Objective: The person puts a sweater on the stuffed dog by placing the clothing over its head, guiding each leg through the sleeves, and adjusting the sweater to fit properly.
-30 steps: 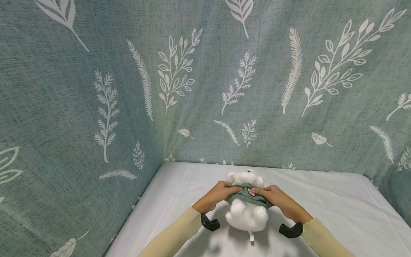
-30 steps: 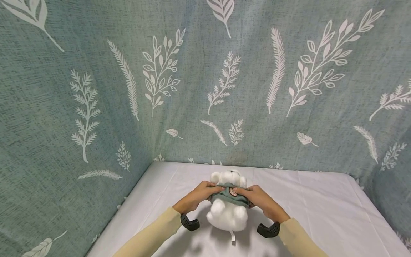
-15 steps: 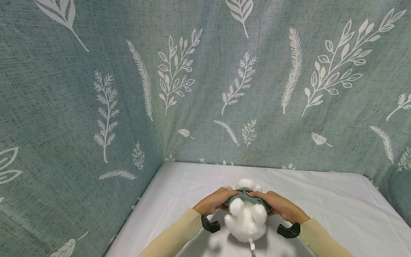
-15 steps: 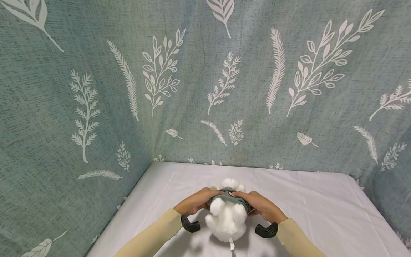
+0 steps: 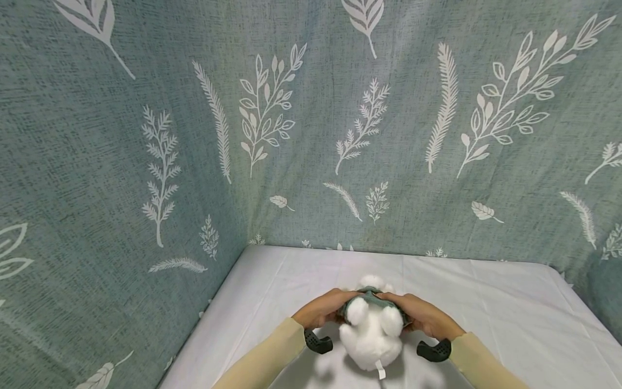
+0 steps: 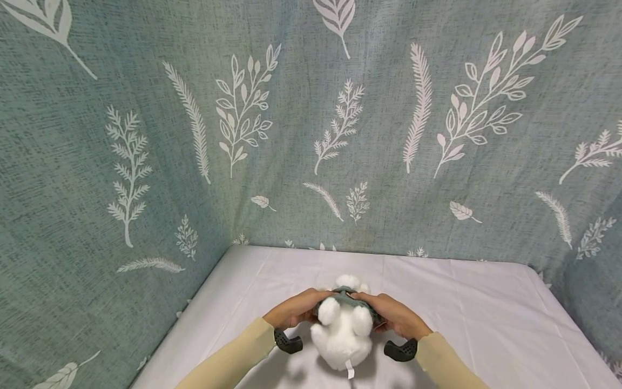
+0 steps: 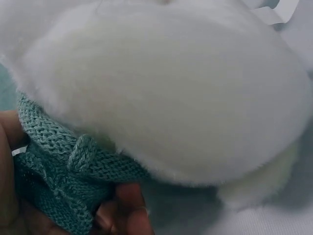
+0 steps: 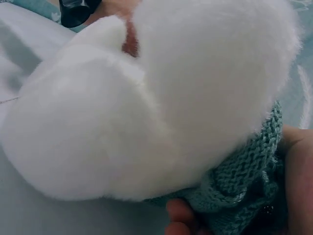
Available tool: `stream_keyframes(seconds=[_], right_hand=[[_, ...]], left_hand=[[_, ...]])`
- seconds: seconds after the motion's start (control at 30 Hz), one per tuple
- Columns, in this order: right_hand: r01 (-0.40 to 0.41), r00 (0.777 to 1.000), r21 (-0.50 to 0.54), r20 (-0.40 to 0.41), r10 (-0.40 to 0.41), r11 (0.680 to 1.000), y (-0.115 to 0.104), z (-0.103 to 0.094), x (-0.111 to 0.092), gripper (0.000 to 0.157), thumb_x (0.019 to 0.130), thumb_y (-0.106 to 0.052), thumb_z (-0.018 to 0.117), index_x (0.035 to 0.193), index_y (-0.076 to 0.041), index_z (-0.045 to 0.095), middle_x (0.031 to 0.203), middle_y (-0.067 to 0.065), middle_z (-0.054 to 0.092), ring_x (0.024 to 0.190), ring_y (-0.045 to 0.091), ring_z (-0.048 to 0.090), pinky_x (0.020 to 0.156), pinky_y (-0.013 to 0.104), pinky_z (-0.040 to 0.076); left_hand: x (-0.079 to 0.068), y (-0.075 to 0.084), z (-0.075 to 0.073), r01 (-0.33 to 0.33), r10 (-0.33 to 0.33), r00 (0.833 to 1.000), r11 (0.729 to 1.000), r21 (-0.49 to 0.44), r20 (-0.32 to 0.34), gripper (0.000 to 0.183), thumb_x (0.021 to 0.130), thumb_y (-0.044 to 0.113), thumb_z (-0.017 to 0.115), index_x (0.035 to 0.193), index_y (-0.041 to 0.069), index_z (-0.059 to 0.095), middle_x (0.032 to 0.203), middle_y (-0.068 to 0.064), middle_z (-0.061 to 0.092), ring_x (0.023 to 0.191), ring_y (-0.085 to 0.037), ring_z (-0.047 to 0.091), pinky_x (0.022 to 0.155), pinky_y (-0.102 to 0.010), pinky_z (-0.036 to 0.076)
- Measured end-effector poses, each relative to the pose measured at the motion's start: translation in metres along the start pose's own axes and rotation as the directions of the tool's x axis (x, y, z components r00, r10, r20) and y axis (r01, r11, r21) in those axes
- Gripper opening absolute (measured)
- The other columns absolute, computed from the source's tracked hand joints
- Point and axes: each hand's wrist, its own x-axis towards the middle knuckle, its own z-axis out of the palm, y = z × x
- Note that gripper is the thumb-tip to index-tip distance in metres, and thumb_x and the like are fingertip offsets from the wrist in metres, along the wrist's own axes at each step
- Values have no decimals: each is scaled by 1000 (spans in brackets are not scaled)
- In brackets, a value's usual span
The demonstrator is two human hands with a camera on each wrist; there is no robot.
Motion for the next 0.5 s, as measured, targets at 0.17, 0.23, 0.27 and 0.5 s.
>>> stream_keyframes(seconds=[0.17, 0.23, 0.27, 0.5], right_hand=[[-12, 1000, 14, -6, 12, 1000, 3, 1, 1, 70, 93, -63, 64, 119, 1, 68, 109, 15, 67, 93, 27, 65, 70, 41, 55], [-17, 1000, 2, -12, 17, 1000, 2, 0, 1, 73, 92, -65, 65, 120, 3, 67, 110, 15, 67, 94, 27, 65, 71, 42, 56], [-19, 1000, -9, -14, 18, 1000, 2, 0, 0, 75, 91, -66, 65, 121, 3, 67, 112, 15, 67, 96, 27, 65, 73, 43, 57], [10, 999, -160, -37, -17, 987, -4, -6, -11, 74, 93, -71, 57, 112, -1, 71, 101, 11, 69, 92, 25, 65, 76, 44, 57]], left_hand=[[0, -1, -3, 1, -1, 1000, 1000, 13, 31, 48, 97, 50, 65, 115, 6, 73, 108, -9, 68, 87, -20, 64, 70, -33, 53], [-1, -1, -5, -10, 8, 999, 998, 57, 38, 48, 98, 52, 63, 112, 7, 74, 106, -8, 69, 86, -20, 64, 69, -34, 53], [-2, 0, -6, -19, 16, 999, 996, 89, 40, 49, 99, 53, 62, 109, 7, 75, 104, -8, 69, 84, -20, 64, 69, -34, 54], [-7, 10, -13, -86, 92, 996, 946, 312, -7, 46, 100, 52, 60, 96, 10, 77, 85, -2, 64, 71, -15, 55, 65, -36, 50]])
